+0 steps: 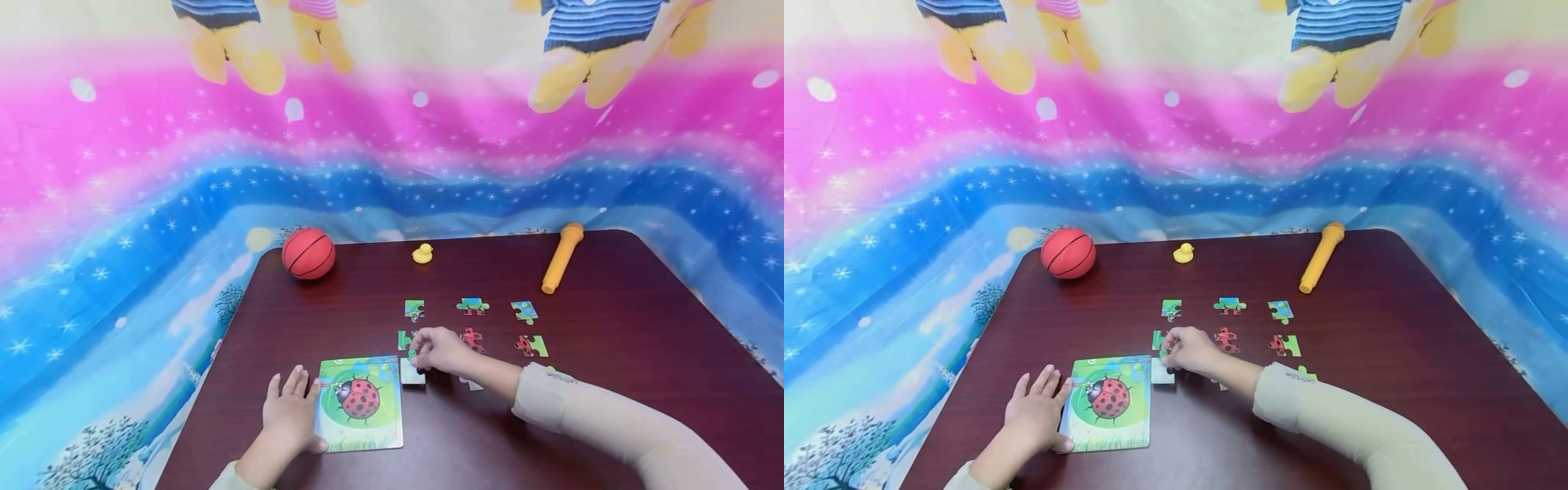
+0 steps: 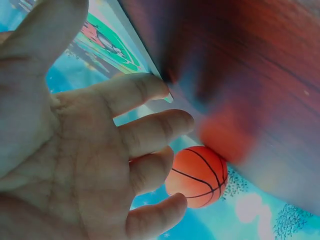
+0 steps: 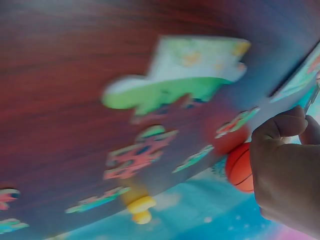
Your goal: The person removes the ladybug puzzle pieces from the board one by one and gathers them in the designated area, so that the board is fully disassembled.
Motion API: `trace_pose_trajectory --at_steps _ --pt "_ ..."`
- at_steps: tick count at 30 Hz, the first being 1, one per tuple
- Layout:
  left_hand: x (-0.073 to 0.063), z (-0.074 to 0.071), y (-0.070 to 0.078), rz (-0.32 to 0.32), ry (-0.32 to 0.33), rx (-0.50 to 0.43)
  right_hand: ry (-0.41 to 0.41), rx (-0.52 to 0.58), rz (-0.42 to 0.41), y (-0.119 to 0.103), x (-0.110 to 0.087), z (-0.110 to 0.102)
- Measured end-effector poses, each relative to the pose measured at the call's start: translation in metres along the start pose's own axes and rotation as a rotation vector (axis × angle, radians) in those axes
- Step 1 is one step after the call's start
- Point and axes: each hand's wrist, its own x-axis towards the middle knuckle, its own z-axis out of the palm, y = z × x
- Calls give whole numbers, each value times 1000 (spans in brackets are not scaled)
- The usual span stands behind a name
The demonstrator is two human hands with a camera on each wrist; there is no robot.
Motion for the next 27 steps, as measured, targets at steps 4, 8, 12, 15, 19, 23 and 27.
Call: trace_pose_trajectory --at_steps 4,8,12,15,19,23,27 --pt "-1 1 -6 -20 2 -4 3 -79 -8 3 -3 -1" --pt "2 0 -14 -46 -29 -17 -2 -222 -89 4 -4 5" --pt "5 -2 -25 -86 -74 -44 32 -364 -189 4 -5 14" --pt "4 0 -31 -100 -67 -87 68 -442 -224 5 -5 20" --pt "1 5 -31 -20 -18 -187 83 -477 -226 6 -6 24" --pt "2 9 -24 101 -38 -321 93 -501 -231 8 -7 25" --pt "3 10 -25 101 -61 -356 107 -518 -248 7 -8 24"
